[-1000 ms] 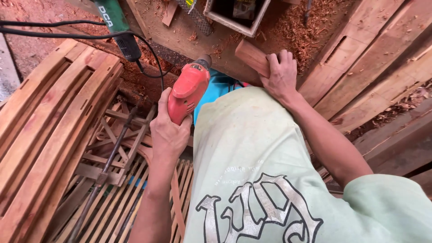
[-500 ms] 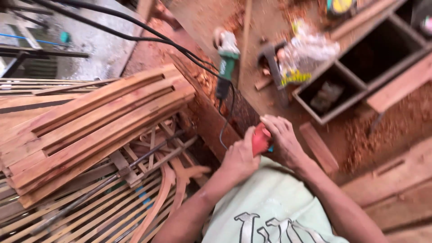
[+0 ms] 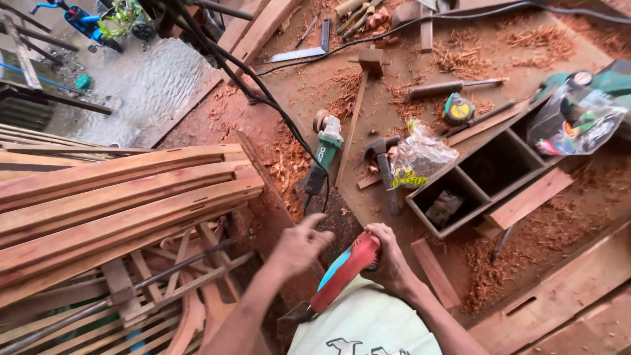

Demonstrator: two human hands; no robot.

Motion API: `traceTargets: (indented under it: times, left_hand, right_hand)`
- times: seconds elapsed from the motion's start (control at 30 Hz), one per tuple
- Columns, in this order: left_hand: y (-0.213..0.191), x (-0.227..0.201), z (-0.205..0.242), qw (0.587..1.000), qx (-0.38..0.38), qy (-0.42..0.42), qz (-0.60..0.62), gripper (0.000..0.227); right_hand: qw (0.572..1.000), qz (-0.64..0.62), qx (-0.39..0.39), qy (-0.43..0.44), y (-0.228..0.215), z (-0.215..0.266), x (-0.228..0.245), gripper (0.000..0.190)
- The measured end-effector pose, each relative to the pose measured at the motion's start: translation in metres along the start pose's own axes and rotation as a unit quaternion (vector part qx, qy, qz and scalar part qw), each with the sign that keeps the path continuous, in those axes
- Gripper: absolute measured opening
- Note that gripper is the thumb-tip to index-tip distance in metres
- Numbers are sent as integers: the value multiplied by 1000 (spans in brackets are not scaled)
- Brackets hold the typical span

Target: The person is using a power drill to make holes in small wooden blocks on a workbench.

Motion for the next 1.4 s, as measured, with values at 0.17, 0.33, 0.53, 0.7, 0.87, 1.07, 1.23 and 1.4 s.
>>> traceTargets:
  times: [0.17,0.33,0.53,0.7,0.87,1.07,1.23,1.4]
  left_hand:
    - [12,225,-96,982,-146,-94,78,65]
    - [122,371,-88,941,-123,-226,217,67]
    - [149,427,-63,969,-61,-218,95,56]
    - [126,401,-28,973,-38,-212,87,52]
    - [116,379,-25,973,-37,-190,124,50]
    - [105,339,-24,969,-42,-162,183,50]
    - [53,258,-26,963,-141,-118,196,48]
    - [24,102,-21,976,-89,7,197,53]
  right_hand:
    - [1000,1,0,4,2,-8,-4,102]
    - [998,-3,-47,-42,8,-10,-19,95]
    - [986,136,-89,-39,30,-18,-7,118]
    - [980,115,-148,-62,47,-12,-12,75]
    - [973,113,-186,-74,42,-13,-11,59]
    - [980,87,-161,-75,45,-13,-21,82]
    - [984,70,-150,-73,45,-11,-19,80]
    - [983,69,-154,-70,29,-11,-3,70]
Point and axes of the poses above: each hand's wrist, its own z-axis away from the middle knuckle, its own y-axis out of the palm, x = y × z, the point moved 8 cm from there along -z, towards the middle knuckle, and after that the axes turned 6 degrees about -z, right-handed, at the moved point
